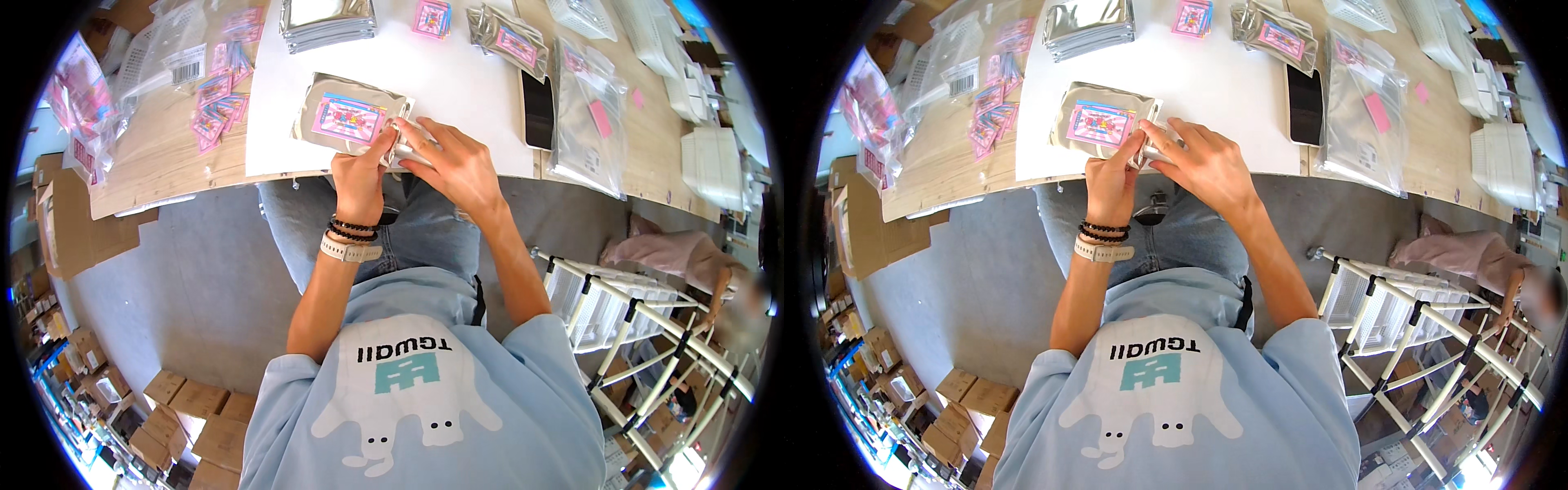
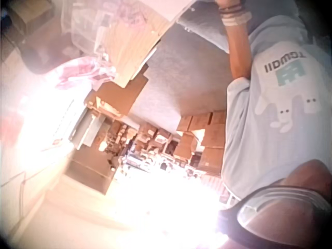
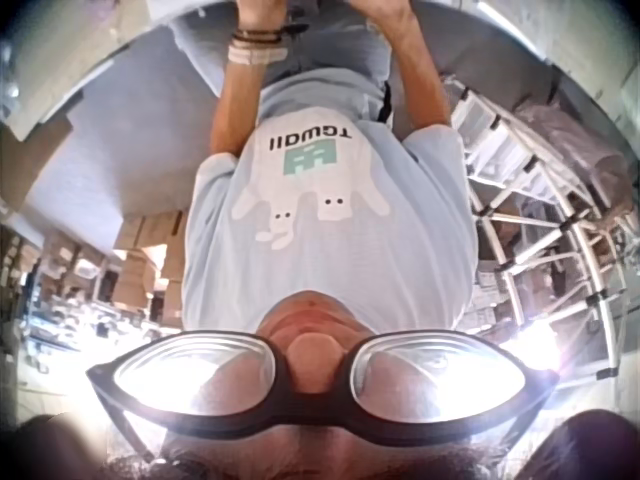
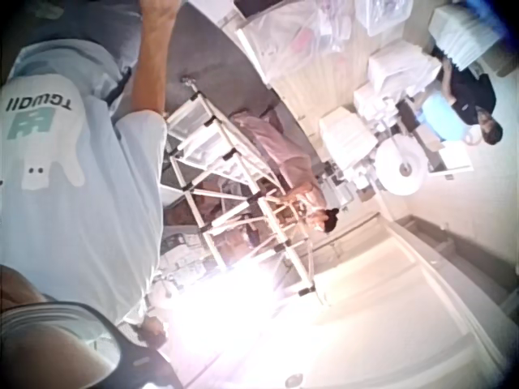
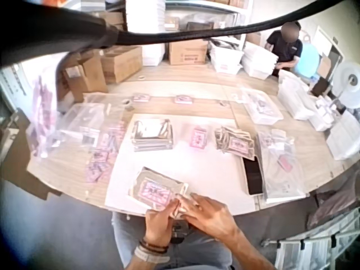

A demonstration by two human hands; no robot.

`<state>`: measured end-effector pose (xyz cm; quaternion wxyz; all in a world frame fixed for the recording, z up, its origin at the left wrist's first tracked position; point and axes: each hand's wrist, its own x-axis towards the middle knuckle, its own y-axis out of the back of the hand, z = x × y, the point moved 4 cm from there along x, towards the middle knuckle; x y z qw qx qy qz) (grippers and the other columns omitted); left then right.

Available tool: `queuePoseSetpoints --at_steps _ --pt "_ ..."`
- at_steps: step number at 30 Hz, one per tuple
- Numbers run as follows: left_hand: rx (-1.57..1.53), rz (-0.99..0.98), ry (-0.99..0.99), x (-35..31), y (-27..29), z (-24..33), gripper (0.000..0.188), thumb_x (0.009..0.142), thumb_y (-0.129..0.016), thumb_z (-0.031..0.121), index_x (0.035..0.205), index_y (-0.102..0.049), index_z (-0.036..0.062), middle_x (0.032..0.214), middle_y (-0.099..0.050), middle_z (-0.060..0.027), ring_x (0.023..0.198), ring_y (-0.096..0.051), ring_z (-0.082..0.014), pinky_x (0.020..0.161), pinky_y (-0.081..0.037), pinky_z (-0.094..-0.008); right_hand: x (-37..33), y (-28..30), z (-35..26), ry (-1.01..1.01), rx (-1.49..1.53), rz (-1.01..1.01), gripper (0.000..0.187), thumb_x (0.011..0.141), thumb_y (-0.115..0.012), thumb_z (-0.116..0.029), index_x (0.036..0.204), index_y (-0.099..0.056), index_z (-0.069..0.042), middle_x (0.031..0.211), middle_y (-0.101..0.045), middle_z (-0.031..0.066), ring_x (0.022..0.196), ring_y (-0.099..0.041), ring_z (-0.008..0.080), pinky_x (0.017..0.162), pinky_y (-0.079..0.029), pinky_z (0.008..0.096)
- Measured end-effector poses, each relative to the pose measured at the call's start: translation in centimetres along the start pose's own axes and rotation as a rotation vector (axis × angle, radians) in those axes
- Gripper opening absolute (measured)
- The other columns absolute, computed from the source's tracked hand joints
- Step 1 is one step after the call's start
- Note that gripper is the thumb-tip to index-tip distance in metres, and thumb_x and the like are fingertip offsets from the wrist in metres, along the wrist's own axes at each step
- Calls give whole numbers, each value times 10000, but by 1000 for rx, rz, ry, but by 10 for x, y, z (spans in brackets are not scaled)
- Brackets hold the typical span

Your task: The person seals multiple small silver foil pouches containing colorful cards using a handheld tape dispenser. They apply tape to the top edge of each pouch, press it down, and place the sealed unit into a growing stack on the table.

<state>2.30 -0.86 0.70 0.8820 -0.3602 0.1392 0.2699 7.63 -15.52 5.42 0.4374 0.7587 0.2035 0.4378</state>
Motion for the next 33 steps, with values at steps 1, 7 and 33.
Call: queuePoseSetpoints --at_steps 1,7,33 --pt "4 2 -4 1 1 -1 197 935 -751 22 1125 -717 -16 1053 -735 -55 892 -691 -118 719 -524 -264 -1 0 0 5 -6 1 798 755 -874 -289 1493 -573 -249 1164 -700 99 899 -727 244 766 -625 362" --pt "10 41 -10 3 6 -4 179 934 -740 -4 1108 -712 -29 1048 -732 -60 871 -688 -120 709 -529 -268 -2 3 -6 -23 4 26 704 751 -876 -238 1415 -644 -213 1171 -714 93 931 -730 252 779 -622 367" --pt "149 -54 -263 -44 0 74 167 1015 -724 167 1130 -717 46 1092 -701 2 1028 -606 -87 969 -457 -289 38 2 -77 -896 1183 340 141 959 -737 -26 1083 -738 41 938 -741 55 797 -696 84 720 -564 231"
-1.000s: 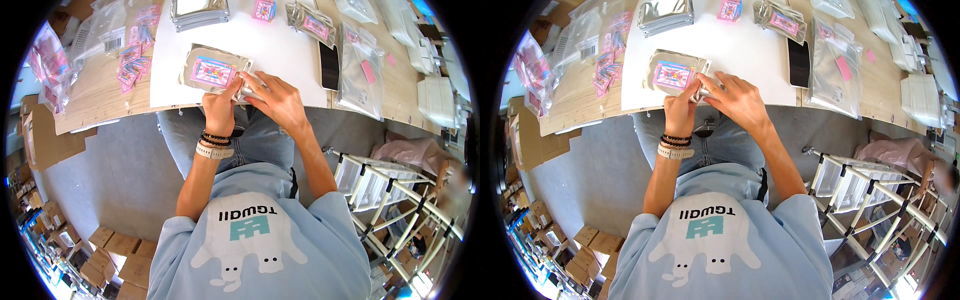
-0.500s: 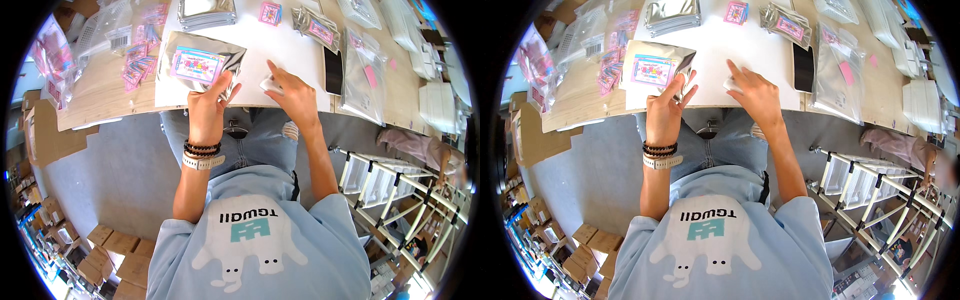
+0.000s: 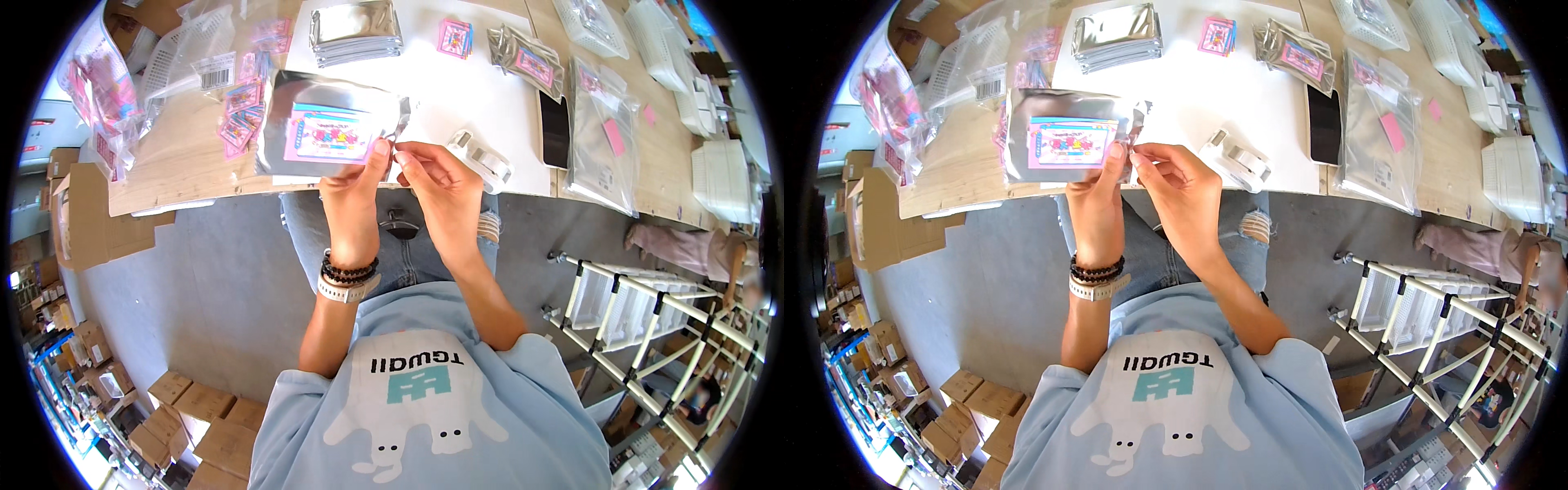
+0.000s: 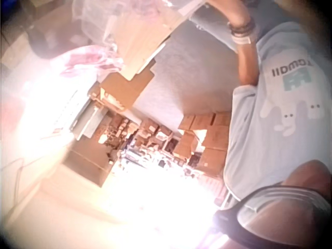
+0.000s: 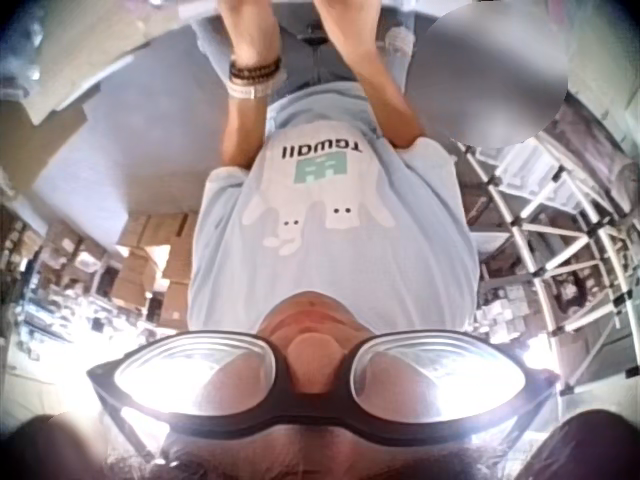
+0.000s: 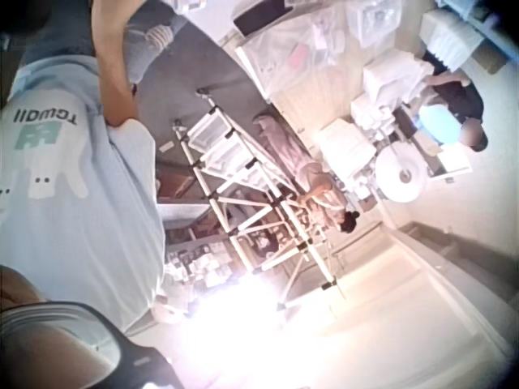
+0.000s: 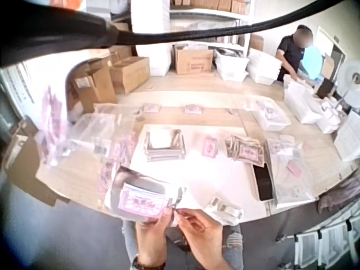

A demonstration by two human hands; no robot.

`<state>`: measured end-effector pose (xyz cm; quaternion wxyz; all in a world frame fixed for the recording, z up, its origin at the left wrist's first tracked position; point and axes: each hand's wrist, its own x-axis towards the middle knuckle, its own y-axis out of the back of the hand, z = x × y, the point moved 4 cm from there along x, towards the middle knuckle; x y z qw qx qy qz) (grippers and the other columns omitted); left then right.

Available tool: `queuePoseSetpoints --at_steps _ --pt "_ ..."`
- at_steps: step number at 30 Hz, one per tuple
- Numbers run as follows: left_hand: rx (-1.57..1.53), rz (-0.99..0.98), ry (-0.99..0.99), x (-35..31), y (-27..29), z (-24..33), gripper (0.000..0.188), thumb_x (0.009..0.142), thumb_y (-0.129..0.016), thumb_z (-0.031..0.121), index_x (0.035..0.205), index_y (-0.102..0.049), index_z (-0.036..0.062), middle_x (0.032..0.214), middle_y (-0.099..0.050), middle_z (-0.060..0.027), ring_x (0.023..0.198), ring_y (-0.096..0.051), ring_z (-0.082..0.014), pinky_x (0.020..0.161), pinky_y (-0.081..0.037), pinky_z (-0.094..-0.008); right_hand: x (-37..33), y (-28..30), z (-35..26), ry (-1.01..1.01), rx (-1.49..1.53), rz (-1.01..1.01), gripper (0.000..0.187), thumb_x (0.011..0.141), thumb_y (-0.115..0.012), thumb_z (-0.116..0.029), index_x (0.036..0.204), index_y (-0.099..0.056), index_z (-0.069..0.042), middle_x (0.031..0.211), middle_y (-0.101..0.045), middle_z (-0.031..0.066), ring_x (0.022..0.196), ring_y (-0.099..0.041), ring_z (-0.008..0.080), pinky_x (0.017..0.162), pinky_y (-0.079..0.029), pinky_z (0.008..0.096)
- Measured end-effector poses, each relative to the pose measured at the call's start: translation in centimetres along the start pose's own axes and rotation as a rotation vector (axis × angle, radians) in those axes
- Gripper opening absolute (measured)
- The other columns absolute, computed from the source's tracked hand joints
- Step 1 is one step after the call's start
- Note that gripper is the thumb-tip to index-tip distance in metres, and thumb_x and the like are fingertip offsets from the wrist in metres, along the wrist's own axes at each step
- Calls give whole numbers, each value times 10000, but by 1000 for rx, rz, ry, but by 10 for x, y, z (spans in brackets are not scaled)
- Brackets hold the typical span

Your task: The person seals multiple small silver foil pouches containing colorful cards using a handheld tape dispenser. They apply tape to the top edge of each pouch, press it down, and place the sealed unit into a growing stack on the table.

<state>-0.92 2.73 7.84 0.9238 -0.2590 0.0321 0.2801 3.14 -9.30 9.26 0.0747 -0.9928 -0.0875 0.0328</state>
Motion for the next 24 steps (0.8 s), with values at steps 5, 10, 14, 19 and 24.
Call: queuePoseSetpoints --at_steps 5,10,14,19,24 --pt "-121 -62 0 -3 3 -4 167 1008 -720 145 1151 -728 60 1136 -717 2 1076 -622 -95 994 -453 -301 6 -2 9 -129 206 -4 178 964 -762 -96 1078 -749 40 851 -724 40 746 -625 79 679 -505 231" --pt "-155 -80 2 -2 7 -6 186 1011 -710 140 1189 -720 88 1155 -711 20 1078 -618 -83 966 -440 -296 4 7 29 -209 351 -112 155 979 -749 -131 1029 -753 16 843 -701 36 726 -608 99 667 -496 255" --pt "-143 -106 63 -5 13 -3 186 1012 -698 136 1191 -718 88 1167 -710 21 1082 -617 -82 944 -444 -294 -2 10 42 -365 563 -198 174 1012 -711 -184 1039 -747 -16 889 -699 35 727 -629 126 669 -509 271" --pt "-195 -56 132 -6 15 -6 156 1014 -707 171 1064 -762 34 1050 -734 14 967 -625 -64 881 -448 -272 -5 9 53 -450 531 -139 197 1024 -695 -208 1085 -712 -22 922 -694 46 729 -650 133 655 -542 272" --pt "-213 70 56 -7 17 -4 204 1021 -706 181 1103 -761 3 1080 -724 12 996 -612 -66 902 -440 -263 -8 16 47 -246 304 109 174 1009 -699 -123 1130 -673 0 916 -677 55 709 -640 127 626 -539 278"
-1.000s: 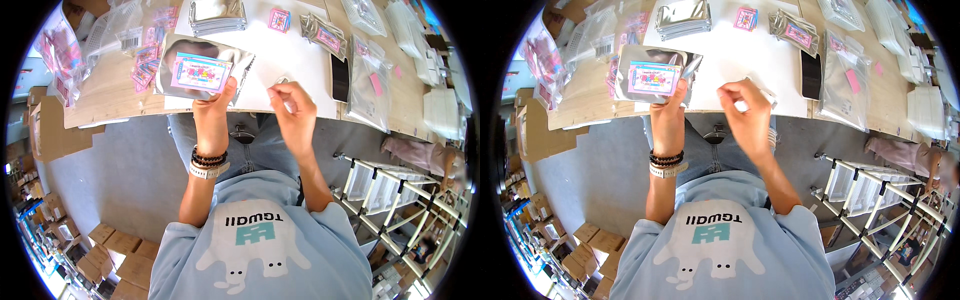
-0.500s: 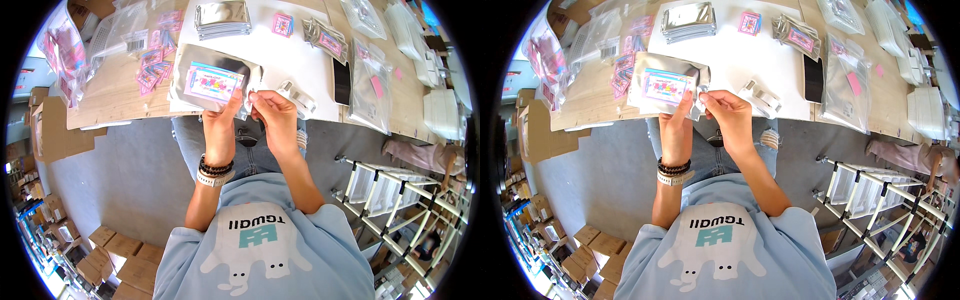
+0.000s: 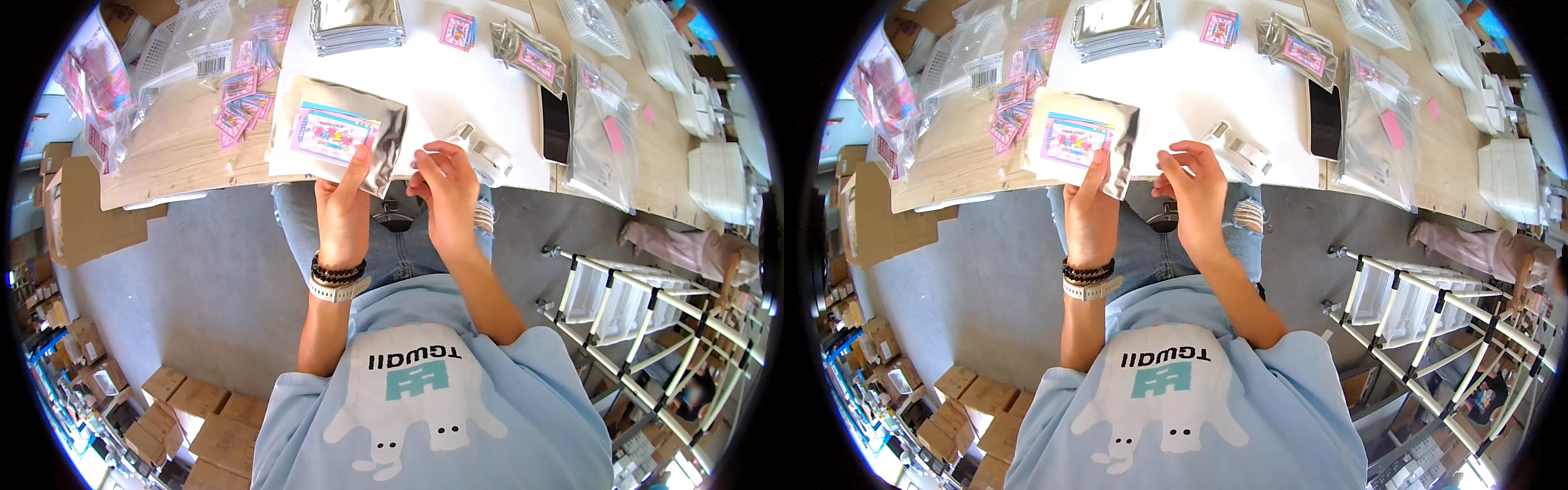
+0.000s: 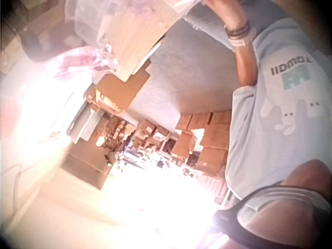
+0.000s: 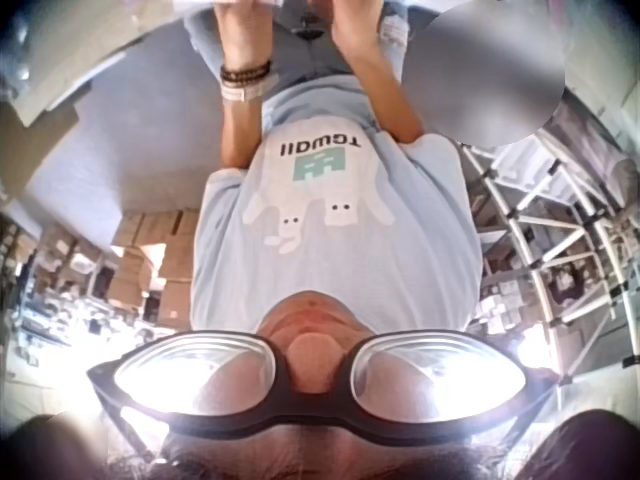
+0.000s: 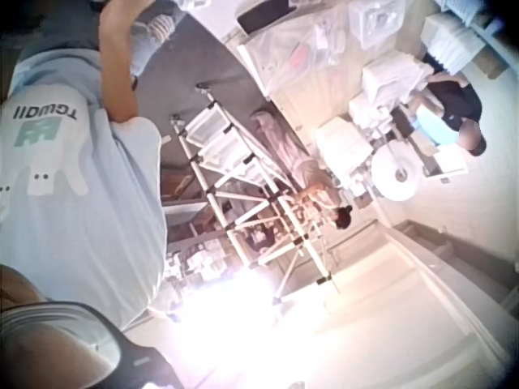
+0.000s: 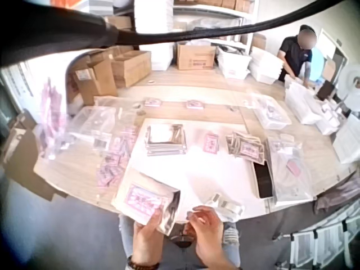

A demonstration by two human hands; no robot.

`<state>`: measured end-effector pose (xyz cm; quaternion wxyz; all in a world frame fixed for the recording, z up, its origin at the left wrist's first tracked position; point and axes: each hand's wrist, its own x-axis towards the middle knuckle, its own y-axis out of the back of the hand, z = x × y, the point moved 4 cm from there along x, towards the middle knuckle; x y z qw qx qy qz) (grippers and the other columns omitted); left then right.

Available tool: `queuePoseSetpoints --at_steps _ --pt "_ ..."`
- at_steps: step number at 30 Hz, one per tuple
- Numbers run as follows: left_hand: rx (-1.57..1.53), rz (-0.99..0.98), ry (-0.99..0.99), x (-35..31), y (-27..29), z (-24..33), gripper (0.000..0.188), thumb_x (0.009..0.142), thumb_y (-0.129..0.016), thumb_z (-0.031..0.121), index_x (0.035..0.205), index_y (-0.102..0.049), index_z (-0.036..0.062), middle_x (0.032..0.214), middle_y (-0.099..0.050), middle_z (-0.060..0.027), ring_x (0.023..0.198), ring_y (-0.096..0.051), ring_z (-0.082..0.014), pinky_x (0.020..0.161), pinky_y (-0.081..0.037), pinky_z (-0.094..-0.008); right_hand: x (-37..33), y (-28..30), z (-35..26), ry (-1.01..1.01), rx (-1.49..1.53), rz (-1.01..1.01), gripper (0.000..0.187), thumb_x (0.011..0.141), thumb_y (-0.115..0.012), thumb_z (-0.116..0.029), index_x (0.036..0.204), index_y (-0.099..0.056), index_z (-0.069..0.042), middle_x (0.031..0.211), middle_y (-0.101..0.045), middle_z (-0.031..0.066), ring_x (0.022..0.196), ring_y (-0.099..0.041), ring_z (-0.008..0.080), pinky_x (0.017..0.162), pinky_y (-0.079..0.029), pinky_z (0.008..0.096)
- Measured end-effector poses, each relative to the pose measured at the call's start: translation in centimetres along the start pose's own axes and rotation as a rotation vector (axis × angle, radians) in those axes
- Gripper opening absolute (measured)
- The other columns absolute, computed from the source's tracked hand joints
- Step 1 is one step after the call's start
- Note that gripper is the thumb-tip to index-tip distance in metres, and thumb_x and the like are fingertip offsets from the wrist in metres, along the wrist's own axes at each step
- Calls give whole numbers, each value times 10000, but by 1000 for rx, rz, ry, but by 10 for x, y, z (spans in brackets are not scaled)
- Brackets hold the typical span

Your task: The person seals multiple small silver foil pouches containing colorful cards using a handheld tape dispenser. They apply tape to the top edge of each pouch, press it down, and place the sealed unit into a growing stack on the table.

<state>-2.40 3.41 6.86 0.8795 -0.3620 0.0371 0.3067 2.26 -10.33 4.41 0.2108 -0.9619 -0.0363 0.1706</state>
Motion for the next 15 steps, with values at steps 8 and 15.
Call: queuePoseSetpoints --at_steps 8,15 --pt "266 26 -130 -9 12 5 156 1039 -688 156 1009 -746 14 990 -698 39 886 -563 -32 798 -439 -229 -27 -31 -13 139 -170 -72 172 993 -711 -66 1137 -707 29 907 -718 65 703 -652 86 616 -548 242" --pt "306 -14 -167 -17 18 10 190 1056 -665 157 963 -739 9 911 -689 46 831 -571 -25 734 -444 -216 -12 -29 13 -109 49 -230 156 982 -732 -96 1093 -727 14 879 -725 44 707 -607 94 635 -479 239"
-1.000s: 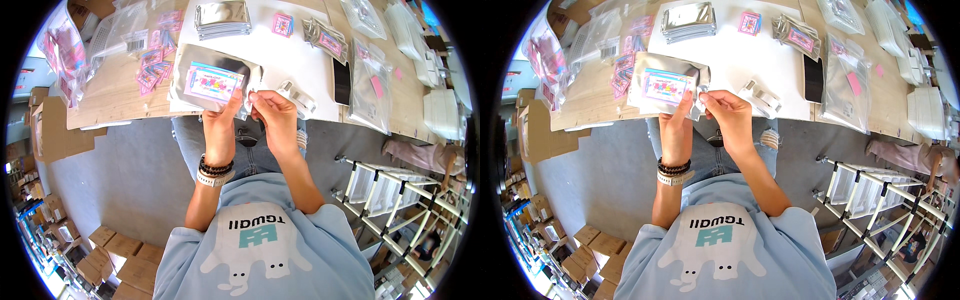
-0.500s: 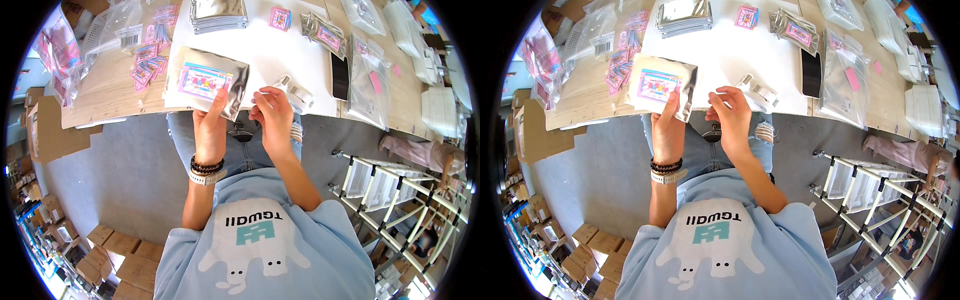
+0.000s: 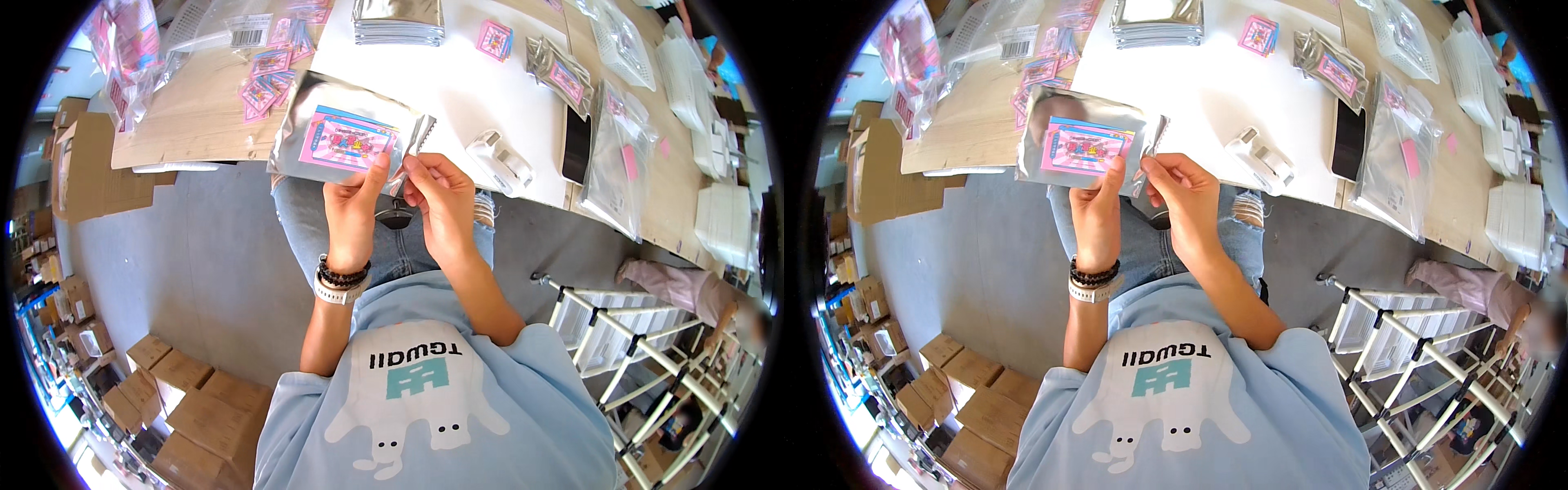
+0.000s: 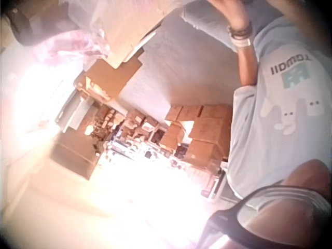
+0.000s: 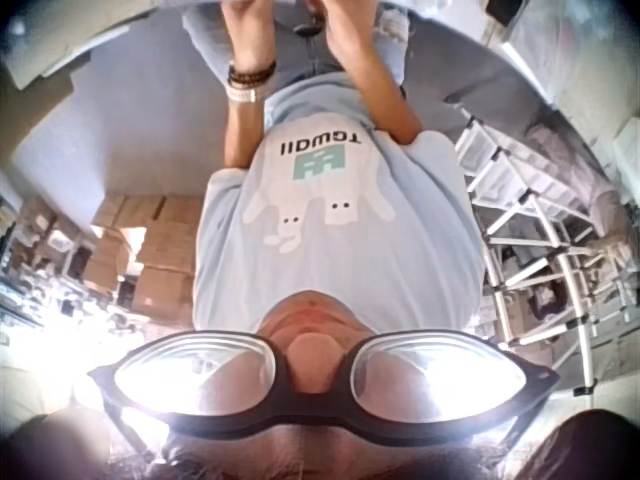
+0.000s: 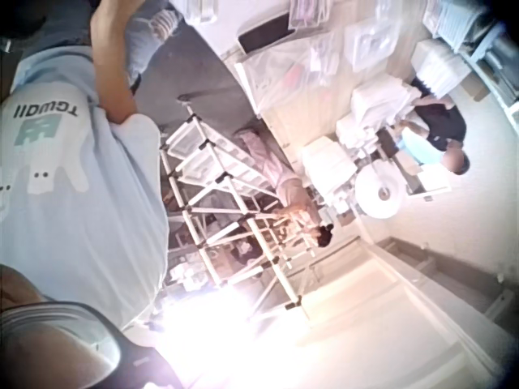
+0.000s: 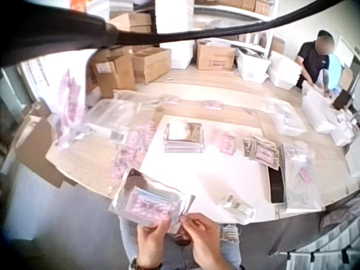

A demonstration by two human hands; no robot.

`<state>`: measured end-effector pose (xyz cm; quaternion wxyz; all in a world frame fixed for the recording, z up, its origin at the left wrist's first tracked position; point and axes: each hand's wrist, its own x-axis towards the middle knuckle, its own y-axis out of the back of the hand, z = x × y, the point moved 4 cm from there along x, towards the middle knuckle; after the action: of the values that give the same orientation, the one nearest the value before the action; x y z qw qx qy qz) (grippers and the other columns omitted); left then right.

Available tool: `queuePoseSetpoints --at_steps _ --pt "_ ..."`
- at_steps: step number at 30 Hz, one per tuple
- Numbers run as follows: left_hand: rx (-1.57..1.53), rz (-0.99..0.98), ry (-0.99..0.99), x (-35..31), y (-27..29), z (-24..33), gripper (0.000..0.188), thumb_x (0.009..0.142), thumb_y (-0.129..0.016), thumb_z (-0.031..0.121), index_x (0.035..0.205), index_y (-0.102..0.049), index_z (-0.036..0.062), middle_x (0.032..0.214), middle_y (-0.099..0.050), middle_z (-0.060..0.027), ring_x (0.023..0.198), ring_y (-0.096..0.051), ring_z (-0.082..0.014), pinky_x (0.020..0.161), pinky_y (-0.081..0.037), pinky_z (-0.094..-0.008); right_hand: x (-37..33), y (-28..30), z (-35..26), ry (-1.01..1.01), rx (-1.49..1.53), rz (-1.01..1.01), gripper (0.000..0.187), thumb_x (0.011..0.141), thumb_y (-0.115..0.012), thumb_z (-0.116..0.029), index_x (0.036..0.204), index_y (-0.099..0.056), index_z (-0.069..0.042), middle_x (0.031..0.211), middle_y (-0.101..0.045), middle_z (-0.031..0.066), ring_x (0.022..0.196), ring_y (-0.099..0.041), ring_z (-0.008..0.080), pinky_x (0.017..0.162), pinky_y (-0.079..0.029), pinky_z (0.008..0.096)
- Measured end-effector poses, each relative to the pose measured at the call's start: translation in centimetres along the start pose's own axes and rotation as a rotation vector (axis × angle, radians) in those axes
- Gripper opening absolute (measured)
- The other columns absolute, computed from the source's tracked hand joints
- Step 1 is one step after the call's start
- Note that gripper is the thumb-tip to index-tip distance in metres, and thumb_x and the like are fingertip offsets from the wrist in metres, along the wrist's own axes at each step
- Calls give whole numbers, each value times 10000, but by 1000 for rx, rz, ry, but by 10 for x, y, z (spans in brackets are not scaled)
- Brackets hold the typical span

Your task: The person seals multiple small silver foil pouches containing colorful cards using a handheld tape dispenser. They apply tape to the top edge of each pouch, press it down, and place the sealed unit into a growing stack on the table.

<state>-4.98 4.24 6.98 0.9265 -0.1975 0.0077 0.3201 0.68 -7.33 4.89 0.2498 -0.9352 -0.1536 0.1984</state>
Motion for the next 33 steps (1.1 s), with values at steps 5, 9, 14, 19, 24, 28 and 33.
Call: queuePoseSetpoints --at_steps 5,9,14,19,24,28,33 --pt "-303 183 118 12 -2 -9 218 1052 -673 214 1103 -684 1 901 -679 29 799 -595 -42 679 -447 -216 0 22 23 -19 110 60 152 991 -720 -104 1077 -731 21 910 -731 61 744 -659 121 679 -553 266" --pt "129 33 139 35 26 -47 291 1049 -653 176 1271 -603 -5 961 -703 3 811 -611 -39 652 -485 -220 -8 49 25 -282 -217 -65 158 1007 -694 -106 1084 -739 25 950 -763 82 839 -738 144 736 -609 292" --pt "556 -34 -99 60 4 -41 519 1028 -644 123 1466 -441 -68 912 -729 -127 693 -630 -165 621 -509 -313 -26 71 -39 627 -1071 -11 183 900 -744 -15 1082 -730 -8 969 -763 96 825 -736 236 733 -589 322" --pt "901 -158 -441 79 -10 -77 668 981 -688 115 1554 -378 -34 1132 -659 -246 909 -665 -367 799 -542 -404 -4 88 -94 920 -1561 225 461 797 -848 -91 1221 -671 -48 1125 -718 125 1004 -694 335 838 -565 433" --pt "1195 -251 -675 66 -35 -78 624 940 -708 96 1508 -460 21 1389 -556 -212 1233 -555 -380 1005 -469 -495 17 127 -80 609 -1446 180 592 747 -895 -150 1276 -645 -58 1151 -711 136 1044 -683 365 873 -560 450" --pt "1072 -412 -595 55 -55 -47 443 939 -698 56 1373 -612 82 1316 -617 -147 1148 -617 -342 966 -520 -435 3 121 -85 682 -1463 144 585 711 -905 -142 1238 -665 -59 1131 -723 127 1048 -693 350 889 -566 432" --pt "852 -717 -581 28 -75 -17 200 956 -678 -6 1146 -707 46 1060 -684 -106 848 -706 -253 725 -575 -330 -32 94 -95 704 -1535 35 612 657 -915 -125 1220 -679 -77 1151 -730 96 1058 -699 317 912 -565 416"
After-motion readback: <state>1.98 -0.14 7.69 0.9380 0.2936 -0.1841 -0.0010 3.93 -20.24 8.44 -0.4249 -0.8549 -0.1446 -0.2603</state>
